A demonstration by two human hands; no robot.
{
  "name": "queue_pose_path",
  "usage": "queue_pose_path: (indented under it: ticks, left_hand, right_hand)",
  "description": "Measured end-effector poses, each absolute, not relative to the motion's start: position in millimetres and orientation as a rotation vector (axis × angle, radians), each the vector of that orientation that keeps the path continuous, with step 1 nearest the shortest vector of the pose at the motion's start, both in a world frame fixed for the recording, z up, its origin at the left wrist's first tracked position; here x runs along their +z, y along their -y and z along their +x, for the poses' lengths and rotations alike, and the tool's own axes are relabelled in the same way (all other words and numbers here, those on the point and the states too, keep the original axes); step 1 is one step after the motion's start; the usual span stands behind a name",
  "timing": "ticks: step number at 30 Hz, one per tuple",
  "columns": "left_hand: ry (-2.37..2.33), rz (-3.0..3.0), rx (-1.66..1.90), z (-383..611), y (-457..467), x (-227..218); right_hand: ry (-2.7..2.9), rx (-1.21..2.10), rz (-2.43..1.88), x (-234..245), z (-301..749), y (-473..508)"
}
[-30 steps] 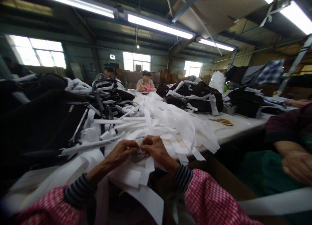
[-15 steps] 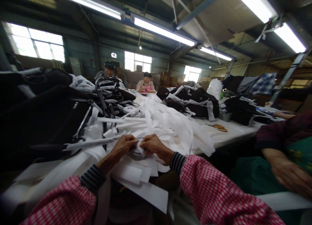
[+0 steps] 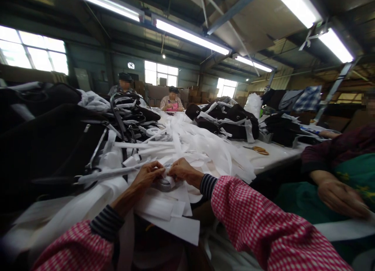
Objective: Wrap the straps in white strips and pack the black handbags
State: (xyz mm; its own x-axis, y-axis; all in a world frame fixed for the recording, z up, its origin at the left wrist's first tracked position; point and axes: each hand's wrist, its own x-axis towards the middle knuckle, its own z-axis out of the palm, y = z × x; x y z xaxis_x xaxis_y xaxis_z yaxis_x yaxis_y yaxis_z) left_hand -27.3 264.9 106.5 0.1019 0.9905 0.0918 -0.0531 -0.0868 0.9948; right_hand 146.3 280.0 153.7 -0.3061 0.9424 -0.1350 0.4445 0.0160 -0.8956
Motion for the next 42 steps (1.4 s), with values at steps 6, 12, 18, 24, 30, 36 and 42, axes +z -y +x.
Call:
queue_pose_path:
  ticks: [6,12,18,24,30,36,42]
  left_hand:
    - [-1.05,1.314,1.232,-24,-272,101]
    - [-1.102,1.338,1.233,-23,-275,101]
    - [-1.168,1.328,1.144,-25,-273,107]
    - [-1.225,1.391,1.031,-26,-272,120]
    - [-1.207,1.545,0.946,-24,-273,123]
    - [-1.307,1.674,0.984,-21,-268,123]
    - [-1.42,1.681,1.053,-16,-271,115]
  right_hand:
    - [1.69,1.221,-1.376,138,140,-284]
    - [1.683,1.024,-1.384,119,136,-297]
    - [1.699,1.274,-1.338,136,148,-285]
    - [1.591,1.293,-1.217,133,147,-276]
    - [1.541,1.169,-1.027,115,148,-270]
    - [1.656,1.087,-0.924,110,154,-269]
    - [1.708,1.207,-0.85,107,161,-274]
